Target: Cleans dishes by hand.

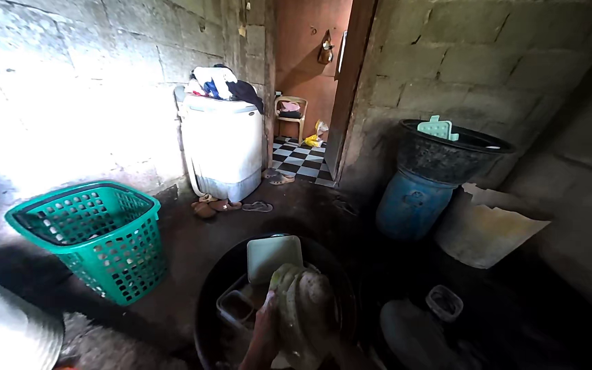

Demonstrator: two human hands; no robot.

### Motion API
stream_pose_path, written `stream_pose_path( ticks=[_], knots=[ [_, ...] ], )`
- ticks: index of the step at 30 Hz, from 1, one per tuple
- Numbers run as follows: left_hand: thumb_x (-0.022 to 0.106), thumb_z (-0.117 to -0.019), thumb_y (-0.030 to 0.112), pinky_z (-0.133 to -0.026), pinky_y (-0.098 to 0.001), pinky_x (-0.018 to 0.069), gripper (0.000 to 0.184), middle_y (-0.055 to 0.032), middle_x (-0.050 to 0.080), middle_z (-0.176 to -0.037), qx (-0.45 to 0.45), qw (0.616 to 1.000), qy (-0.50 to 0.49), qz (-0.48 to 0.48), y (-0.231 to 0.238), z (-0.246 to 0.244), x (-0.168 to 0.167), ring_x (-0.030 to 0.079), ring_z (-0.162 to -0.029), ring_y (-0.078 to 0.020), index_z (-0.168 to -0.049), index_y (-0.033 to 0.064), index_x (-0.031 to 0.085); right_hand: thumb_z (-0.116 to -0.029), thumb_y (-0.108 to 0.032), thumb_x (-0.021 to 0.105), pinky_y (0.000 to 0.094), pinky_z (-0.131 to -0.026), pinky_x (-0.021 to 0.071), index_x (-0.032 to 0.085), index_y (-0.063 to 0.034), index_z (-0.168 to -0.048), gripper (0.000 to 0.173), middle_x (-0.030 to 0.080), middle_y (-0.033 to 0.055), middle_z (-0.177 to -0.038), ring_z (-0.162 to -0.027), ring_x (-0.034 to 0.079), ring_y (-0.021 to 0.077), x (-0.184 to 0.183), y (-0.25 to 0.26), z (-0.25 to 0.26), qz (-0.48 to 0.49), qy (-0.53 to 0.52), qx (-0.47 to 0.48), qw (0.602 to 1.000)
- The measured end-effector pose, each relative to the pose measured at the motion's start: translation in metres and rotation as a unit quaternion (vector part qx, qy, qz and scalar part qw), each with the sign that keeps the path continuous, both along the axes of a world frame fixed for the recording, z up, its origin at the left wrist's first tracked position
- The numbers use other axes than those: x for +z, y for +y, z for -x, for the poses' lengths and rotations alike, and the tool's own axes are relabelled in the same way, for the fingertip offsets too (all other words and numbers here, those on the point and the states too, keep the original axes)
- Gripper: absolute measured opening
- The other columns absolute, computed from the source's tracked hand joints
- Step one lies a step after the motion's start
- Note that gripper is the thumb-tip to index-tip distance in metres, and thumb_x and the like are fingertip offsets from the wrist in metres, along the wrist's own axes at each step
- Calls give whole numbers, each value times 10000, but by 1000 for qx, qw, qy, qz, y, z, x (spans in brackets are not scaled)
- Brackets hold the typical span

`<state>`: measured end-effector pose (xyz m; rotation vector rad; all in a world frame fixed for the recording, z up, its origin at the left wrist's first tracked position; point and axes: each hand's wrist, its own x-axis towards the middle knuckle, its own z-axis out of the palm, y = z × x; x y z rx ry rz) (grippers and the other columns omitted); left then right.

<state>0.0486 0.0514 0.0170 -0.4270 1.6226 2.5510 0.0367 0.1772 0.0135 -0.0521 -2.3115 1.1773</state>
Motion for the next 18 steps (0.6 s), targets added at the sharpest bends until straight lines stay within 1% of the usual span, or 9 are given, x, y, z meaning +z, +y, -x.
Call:
stream_pose_path(
  ticks=[1,3,5,8,10,12,13,15,18],
  knots=[
    [355,-1117,319,-736,-367,598,428,-105,689,-923,-16,1000,5,-7,-2,-1,0,687,-815,-157,-1204,-22,598,-946,-179,659,505,-1007,532,718,82,-1132,326,718,258,-1123,-1107,686,372,-1,12,13,-36,17,-33,999],
    [363,-1112,327,-723,-368,603,429,-104,692,-904,-25,1000,15,-7,-6,1,-3,692,-801,-161,-1189,-22,599,-1016,-241,590,502,-1061,491,701,33,-1215,356,698,243,-1207,-1192,648,366,6,39,23,-53,-122,-49,990],
    [371,-1109,305,-723,-363,597,416,-104,685,-890,-29,999,28,20,-10,5,-6,684,-790,-155,-1157,-37,603,-1057,-237,553,509,-1111,445,626,62,-1319,404,642,282,-1311,-1271,597,393,9,59,26,44,-241,-70,967],
    [397,-1082,238,-803,-353,573,386,-123,675,-958,-59,989,77,108,-12,8,-9,665,-859,-143,-1154,-75,611,-1052,-189,590,516,-1064,458,558,133,-1318,419,607,336,-1285,-1208,600,413,25,57,21,248,-204,-155,934],
    [437,-1078,192,-828,-375,552,357,-159,654,-996,-105,976,80,173,-7,6,-9,637,-879,-168,-1191,-105,600,-1015,-120,622,472,-1048,484,583,145,-1287,381,648,314,-1228,-1161,637,365,42,41,2,194,-139,-81,968],
    [491,-1067,169,-799,-380,560,310,-159,645,-961,-162,956,66,236,1,3,-10,635,-839,-179,-1183,-98,596,-896,-158,733,437,-1011,543,717,91,-1092,316,736,212,-1093,-1087,700,285,30,25,-1,32,7,23,999],
    [521,-1052,149,-799,-393,561,287,-166,650,-955,-187,945,64,260,4,2,-12,639,-834,-194,-1174,-97,605,-837,-218,767,460,-1002,545,766,22,-991,285,760,157,-1047,-1080,706,285,15,18,6,-46,98,64,992],
    [535,-1032,118,-769,-391,560,246,-155,649,-925,-202,940,59,268,7,0,-14,639,-803,-194,-1144,-86,613,-826,-288,783,545,-1059,499,759,26,-1060,393,749,190,-1120,-1179,662,392,-2,14,15,-110,156,129,973],
    [507,-1065,191,-771,-372,554,292,-126,644,-910,-218,941,53,252,1,-7,0,629,-798,-168,-1130,-68,627,-897,-218,746,418,-1105,487,641,119,-1265,510,699,231,-1246,-1225,653,298,14,31,18,-26,-16,145,989]
  ],
)
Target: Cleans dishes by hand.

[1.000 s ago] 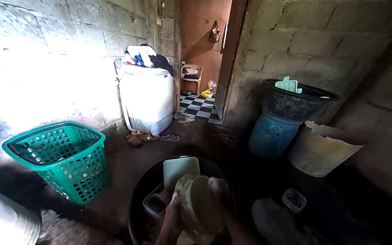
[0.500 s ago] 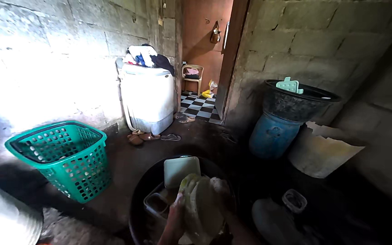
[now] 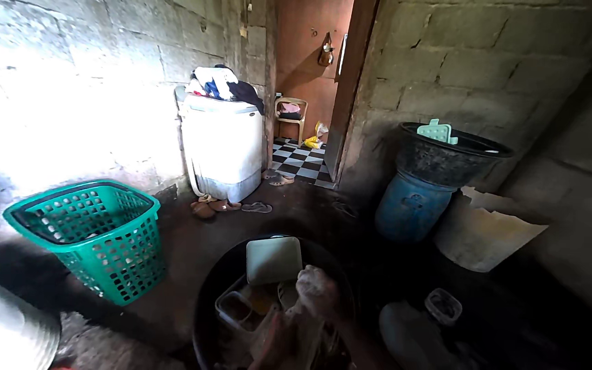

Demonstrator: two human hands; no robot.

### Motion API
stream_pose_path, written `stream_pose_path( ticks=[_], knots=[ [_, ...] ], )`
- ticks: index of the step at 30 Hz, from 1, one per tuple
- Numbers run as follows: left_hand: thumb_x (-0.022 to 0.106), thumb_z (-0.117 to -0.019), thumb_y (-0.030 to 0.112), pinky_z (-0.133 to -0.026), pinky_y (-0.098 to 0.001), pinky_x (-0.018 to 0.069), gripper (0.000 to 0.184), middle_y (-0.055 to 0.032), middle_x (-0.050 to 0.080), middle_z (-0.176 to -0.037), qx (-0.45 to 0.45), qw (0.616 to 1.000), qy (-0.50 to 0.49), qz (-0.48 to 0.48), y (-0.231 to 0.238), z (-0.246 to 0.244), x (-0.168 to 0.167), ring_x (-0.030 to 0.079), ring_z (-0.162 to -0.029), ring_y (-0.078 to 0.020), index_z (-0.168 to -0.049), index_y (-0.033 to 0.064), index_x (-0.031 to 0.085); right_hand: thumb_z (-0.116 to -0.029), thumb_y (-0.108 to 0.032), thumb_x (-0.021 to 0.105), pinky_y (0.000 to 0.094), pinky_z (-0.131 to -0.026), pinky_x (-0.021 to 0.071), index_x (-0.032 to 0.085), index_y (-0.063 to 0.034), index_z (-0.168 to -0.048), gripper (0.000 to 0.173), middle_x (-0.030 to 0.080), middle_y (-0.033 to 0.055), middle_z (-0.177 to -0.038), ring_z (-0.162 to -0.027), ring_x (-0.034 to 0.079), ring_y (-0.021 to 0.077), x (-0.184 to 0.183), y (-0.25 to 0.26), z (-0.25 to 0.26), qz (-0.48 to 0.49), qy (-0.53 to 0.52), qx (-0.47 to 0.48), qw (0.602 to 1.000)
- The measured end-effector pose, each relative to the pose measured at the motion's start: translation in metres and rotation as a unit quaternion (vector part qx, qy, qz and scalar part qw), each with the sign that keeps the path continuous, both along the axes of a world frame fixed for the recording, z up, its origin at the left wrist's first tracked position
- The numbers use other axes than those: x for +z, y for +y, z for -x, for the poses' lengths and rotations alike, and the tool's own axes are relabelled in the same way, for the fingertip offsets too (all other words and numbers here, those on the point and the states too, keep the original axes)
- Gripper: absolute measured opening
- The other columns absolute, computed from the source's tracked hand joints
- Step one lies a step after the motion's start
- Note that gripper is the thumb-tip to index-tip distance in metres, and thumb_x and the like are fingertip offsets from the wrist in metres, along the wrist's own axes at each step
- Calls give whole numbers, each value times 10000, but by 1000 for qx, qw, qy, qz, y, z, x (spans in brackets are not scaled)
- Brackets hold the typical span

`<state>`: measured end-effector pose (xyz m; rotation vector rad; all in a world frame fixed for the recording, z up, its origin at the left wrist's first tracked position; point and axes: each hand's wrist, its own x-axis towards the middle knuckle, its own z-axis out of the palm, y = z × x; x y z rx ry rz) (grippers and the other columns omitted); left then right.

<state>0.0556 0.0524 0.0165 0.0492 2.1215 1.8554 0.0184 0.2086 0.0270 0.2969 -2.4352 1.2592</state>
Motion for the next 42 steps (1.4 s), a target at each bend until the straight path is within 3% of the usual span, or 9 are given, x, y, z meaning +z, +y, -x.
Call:
stream_pose_path(
  ticks=[9,15,19,23,28,32,37,40,42],
  knots=[
    [468,-1030,220,-804,-269,555,321,-25,654,-893,21,992,69,-100,-26,-5,21,628,-815,-40,-1085,-55,624,-1018,-21,489,281,-908,554,602,99,-1215,257,685,135,-1091,-985,653,111,16,76,10,323,-171,-1,931],
    [523,-1055,259,-760,-383,553,329,-98,649,-859,-60,997,36,36,-16,7,11,633,-765,-159,-1063,-42,656,-907,-154,763,454,-1120,444,616,95,-1307,494,652,271,-1291,-1254,609,334,61,52,-7,-34,-217,-50,974],
    [478,-1091,231,-846,-470,524,372,-217,647,-927,-93,987,12,130,12,-4,14,640,-852,-291,-1073,-100,647,-881,-329,765,531,-1078,476,662,61,-1275,564,694,250,-1237,-1204,652,370,39,21,-23,-161,-120,15,980],
    [501,-1071,180,-805,-425,528,316,-174,638,-879,-24,995,50,83,2,-5,15,623,-809,-234,-1040,-96,652,-918,-128,713,384,-1046,511,646,113,-1243,410,703,227,-1192,-1136,671,249,15,49,-1,53,-109,12,993],
    [502,-1010,106,-751,-271,548,222,-37,642,-834,84,988,95,-88,-8,-3,4,620,-756,-52,-1020,-65,643,-1042,-110,429,263,-799,562,645,-6,-1088,244,695,35,-953,-874,652,82,-8,106,4,377,-161,0,912],
    [501,-1053,158,-773,-329,530,264,-84,629,-886,-18,998,54,-13,-12,8,3,602,-791,-115,-1069,-62,646,-950,-29,673,330,-949,550,630,88,-1229,305,698,179,-1130,-1025,672,181,24,89,-2,193,-200,-72,958],
    [464,-1088,161,-775,-423,513,329,-174,616,-853,-34,995,13,91,16,2,0,594,-772,-233,-1011,-98,652,-909,-294,761,534,-1109,439,635,82,-1299,557,671,278,-1264,-1240,623,389,49,17,-19,-162,-178,49,970],
    [491,-1079,188,-776,-422,517,346,-154,622,-831,29,997,38,67,3,4,0,601,-769,-215,-960,-91,658,-845,-96,769,413,-1019,530,661,148,-1182,429,715,262,-1127,-1088,694,287,21,30,-7,21,-51,31,998],
    [491,-1069,151,-754,-373,521,300,-116,612,-824,79,996,48,3,-6,2,4,590,-751,-163,-977,-84,652,-958,-15,637,333,-1024,513,593,139,-1276,356,676,237,-1205,-1112,655,208,19,52,2,163,-128,-16,978]
  ],
)
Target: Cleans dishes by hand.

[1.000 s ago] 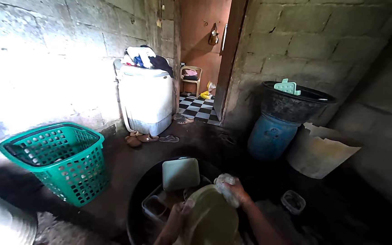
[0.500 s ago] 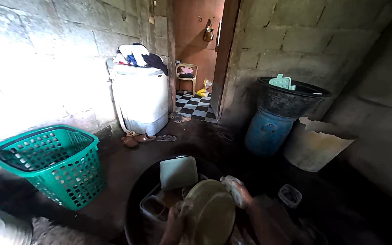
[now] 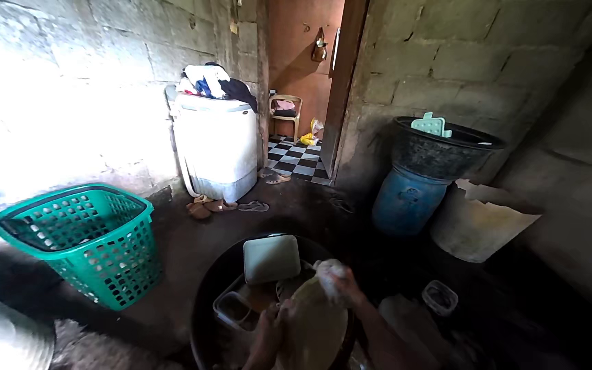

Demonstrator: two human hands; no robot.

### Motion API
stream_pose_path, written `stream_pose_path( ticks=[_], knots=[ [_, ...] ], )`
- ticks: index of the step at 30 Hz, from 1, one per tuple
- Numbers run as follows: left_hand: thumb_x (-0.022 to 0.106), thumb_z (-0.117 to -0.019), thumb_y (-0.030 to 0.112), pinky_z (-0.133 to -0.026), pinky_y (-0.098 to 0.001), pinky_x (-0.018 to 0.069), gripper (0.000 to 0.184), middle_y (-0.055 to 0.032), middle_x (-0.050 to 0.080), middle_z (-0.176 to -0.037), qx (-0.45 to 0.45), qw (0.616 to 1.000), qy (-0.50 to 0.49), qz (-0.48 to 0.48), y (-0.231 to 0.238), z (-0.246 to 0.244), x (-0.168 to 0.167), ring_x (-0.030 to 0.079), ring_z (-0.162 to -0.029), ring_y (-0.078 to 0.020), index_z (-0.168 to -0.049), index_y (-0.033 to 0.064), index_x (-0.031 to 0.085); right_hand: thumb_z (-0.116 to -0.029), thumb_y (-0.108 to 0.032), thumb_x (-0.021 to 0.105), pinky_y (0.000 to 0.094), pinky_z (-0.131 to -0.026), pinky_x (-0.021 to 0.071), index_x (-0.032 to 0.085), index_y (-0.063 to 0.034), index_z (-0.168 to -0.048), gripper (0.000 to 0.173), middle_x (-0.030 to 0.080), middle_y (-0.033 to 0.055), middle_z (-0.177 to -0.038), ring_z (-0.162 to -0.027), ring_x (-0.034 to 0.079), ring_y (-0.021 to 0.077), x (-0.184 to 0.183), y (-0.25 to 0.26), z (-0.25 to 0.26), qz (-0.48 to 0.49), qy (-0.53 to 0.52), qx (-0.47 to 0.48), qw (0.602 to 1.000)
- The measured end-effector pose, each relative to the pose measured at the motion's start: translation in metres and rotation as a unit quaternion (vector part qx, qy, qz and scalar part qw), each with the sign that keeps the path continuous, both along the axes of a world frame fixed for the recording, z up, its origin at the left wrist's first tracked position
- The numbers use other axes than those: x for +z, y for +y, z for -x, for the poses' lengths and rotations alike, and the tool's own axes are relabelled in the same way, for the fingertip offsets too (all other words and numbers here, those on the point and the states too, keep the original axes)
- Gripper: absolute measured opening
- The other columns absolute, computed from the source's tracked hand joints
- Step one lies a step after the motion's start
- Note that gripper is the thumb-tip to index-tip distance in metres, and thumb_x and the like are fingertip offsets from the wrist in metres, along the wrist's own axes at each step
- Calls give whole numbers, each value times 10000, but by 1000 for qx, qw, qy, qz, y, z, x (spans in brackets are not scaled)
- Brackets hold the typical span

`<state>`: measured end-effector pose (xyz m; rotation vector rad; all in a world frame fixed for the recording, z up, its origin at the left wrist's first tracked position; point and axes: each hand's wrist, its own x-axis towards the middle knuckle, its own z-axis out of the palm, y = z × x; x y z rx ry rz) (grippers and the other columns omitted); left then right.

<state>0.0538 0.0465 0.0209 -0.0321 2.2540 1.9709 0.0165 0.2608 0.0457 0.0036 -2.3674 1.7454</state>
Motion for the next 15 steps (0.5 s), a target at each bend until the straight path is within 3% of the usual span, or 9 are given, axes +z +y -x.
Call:
stream_pose_path(
  ticks=[2,4,6,9,12,13,15],
  knots=[
    [472,-1068,120,-711,-293,532,266,-49,605,-778,42,996,9,-74,-2,-1,1,592,-705,-84,-960,-54,641,-1038,-43,526,309,-968,535,593,88,-1290,293,674,183,-1199,-1067,653,156,-7,21,9,117,-57,-47,990],
    [465,-1064,115,-683,-271,525,264,-22,586,-740,45,993,8,-105,-3,0,0,582,-673,-64,-921,-40,624,-1052,-82,524,320,-950,541,605,69,-1284,289,679,176,-1188,-1050,657,163,-3,26,8,128,-85,-74,985],
    [460,-1072,159,-699,-299,536,282,-44,597,-774,12,996,-9,-88,-4,4,-4,597,-699,-89,-961,-39,627,-1014,-73,616,352,-998,512,587,80,-1304,329,660,212,-1223,-1101,642,214,14,15,4,48,-112,-91,988],
    [483,-1072,207,-783,-396,539,315,-122,648,-880,-71,997,-32,3,1,6,-4,626,-793,-177,-1058,-54,660,-926,-162,750,449,-1107,461,616,112,-1292,476,659,279,-1274,-1227,628,337,28,-16,-4,-177,-97,5,979],
    [474,-1075,127,-819,-433,526,292,-184,649,-904,-94,993,-35,59,11,3,-6,626,-827,-239,-1045,-97,658,-951,-348,712,520,-1141,411,600,59,-1361,589,640,258,-1341,-1301,588,369,41,-56,-21,-347,-92,96,928],
    [479,-1070,124,-808,-426,526,285,-174,641,-887,-83,994,-32,61,11,3,-5,620,-817,-229,-1021,-94,656,-924,-328,732,511,-1114,443,631,73,-1315,569,675,256,-1281,-1250,629,359,31,-56,-22,-332,-24,85,939],
    [498,-1075,183,-795,-427,514,327,-155,625,-855,-59,996,-22,57,6,3,-2,605,-803,-221,-974,-84,655,-842,-174,791,447,-1039,521,667,125,-1205,486,717,255,-1151,-1118,691,306,3,-41,-11,-179,90,47,979]
  ],
)
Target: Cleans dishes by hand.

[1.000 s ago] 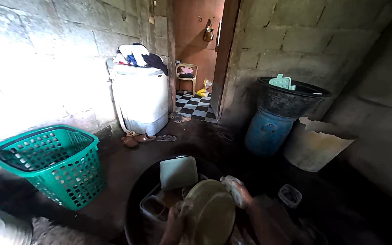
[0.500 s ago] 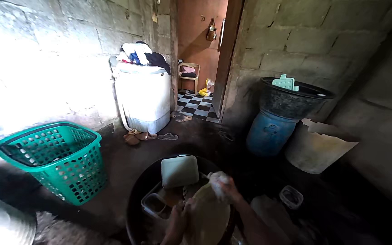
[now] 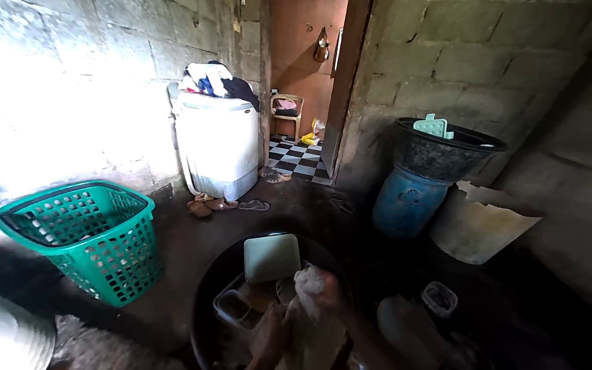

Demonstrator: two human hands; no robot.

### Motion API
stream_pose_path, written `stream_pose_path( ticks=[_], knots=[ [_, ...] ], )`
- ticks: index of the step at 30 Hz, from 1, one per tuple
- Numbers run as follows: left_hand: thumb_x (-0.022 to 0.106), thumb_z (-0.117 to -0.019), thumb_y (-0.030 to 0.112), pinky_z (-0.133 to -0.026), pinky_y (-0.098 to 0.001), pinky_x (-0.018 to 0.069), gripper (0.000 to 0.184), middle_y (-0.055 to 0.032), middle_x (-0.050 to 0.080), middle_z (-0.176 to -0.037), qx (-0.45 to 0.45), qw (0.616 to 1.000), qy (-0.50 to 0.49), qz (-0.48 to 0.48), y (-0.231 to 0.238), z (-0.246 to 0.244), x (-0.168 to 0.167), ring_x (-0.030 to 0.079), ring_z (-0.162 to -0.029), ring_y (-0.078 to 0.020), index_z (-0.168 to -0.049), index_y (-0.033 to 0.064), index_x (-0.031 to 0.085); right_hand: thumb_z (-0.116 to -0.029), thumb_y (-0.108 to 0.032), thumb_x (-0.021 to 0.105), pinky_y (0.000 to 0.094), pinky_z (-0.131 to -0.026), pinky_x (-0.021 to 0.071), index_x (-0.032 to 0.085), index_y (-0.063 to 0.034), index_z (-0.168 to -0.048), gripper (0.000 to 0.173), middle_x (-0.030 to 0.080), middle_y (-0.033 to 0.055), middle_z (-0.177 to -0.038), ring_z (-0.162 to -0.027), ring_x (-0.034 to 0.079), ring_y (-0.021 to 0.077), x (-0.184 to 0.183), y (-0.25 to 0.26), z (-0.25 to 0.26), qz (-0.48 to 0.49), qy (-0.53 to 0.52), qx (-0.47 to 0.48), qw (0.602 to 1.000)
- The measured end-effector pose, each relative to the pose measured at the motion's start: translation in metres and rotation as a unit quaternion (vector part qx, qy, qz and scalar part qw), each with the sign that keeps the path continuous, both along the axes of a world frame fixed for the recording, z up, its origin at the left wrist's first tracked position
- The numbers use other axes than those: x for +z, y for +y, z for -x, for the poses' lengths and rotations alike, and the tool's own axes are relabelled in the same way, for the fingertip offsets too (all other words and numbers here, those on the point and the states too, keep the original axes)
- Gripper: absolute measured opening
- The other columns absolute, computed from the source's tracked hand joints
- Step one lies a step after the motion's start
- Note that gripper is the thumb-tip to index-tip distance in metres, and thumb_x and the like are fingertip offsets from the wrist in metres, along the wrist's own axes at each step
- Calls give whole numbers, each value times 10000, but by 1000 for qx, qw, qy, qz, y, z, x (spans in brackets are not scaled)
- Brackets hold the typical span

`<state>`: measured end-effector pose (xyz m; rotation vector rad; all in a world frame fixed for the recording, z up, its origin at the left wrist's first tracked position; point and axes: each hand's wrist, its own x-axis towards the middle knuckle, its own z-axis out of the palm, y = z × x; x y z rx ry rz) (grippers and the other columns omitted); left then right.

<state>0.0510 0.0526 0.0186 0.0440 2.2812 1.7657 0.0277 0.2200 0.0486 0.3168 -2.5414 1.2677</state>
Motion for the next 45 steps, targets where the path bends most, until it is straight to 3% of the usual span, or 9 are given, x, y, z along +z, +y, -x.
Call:
stream_pose_path(
  ticks=[7,16,20,25,30,34,37,42,45],
  knots=[
    [498,-1055,137,-676,-274,532,260,-20,603,-736,93,981,33,-166,-9,-2,0,594,-669,-66,-910,-30,635,-1066,-90,479,311,-869,561,595,61,-1253,267,679,146,-1105,-966,656,143,-12,67,21,349,-172,-106,915],
    [463,-1055,48,-831,-401,515,242,-193,627,-938,33,997,-17,-62,19,-10,-2,600,-858,-220,-1092,-134,620,-941,-372,711,566,-1121,402,614,45,-1347,590,660,256,-1309,-1273,604,392,41,-6,-8,-238,-153,45,958],
    [503,-1056,143,-713,-321,527,258,-70,591,-799,69,991,14,-113,3,-6,-4,581,-726,-116,-975,-63,635,-888,-104,741,422,-1058,507,644,124,-1245,435,702,255,-1189,-1146,676,286,0,29,14,58,-43,-29,997],
    [472,-1045,86,-677,-242,531,232,24,583,-713,114,971,20,-208,-4,-3,0,583,-658,-35,-876,4,609,-1049,-73,527,311,-895,550,600,75,-1269,274,679,168,-1132,-979,654,147,-6,68,26,333,-145,-145,920],
    [486,-1080,230,-792,-402,558,335,-131,666,-897,15,990,-38,-132,2,3,-10,648,-814,-182,-1075,-57,659,-896,-155,787,441,-1091,475,637,105,-1259,471,672,264,-1251,-1204,639,317,32,37,16,24,-177,-99,979],
    [459,-1057,69,-673,-295,521,215,-53,583,-763,54,988,-38,-138,17,-6,-6,574,-671,-97,-1005,-64,619,-941,-352,730,532,-1160,386,581,49,-1388,618,605,263,-1386,-1342,547,383,56,-13,-7,-197,-210,42,957],
    [467,-1063,99,-724,-315,545,243,-73,623,-816,81,983,-15,-164,7,-5,-1,608,-726,-107,-1043,-73,638,-841,-131,800,410,-1055,508,661,124,-1210,470,707,252,-1169,-1137,675,281,18,7,4,20,-49,3,999],
    [421,-1081,143,-660,-264,575,315,5,654,-709,152,949,20,-274,-2,-1,3,650,-654,-62,-890,12,634,-1067,-95,509,307,-907,540,559,81,-1314,307,657,180,-1165,-1002,639,149,4,60,19,331,-153,-155,918],
    [442,-1068,147,-693,-280,571,267,-6,654,-757,107,961,2,-256,-5,1,1,649,-696,-71,-936,5,626,-1048,-70,549,316,-898,541,535,81,-1334,323,646,194,-1174,-1000,639,166,7,67,18,319,-174,-170,916]
  ],
)
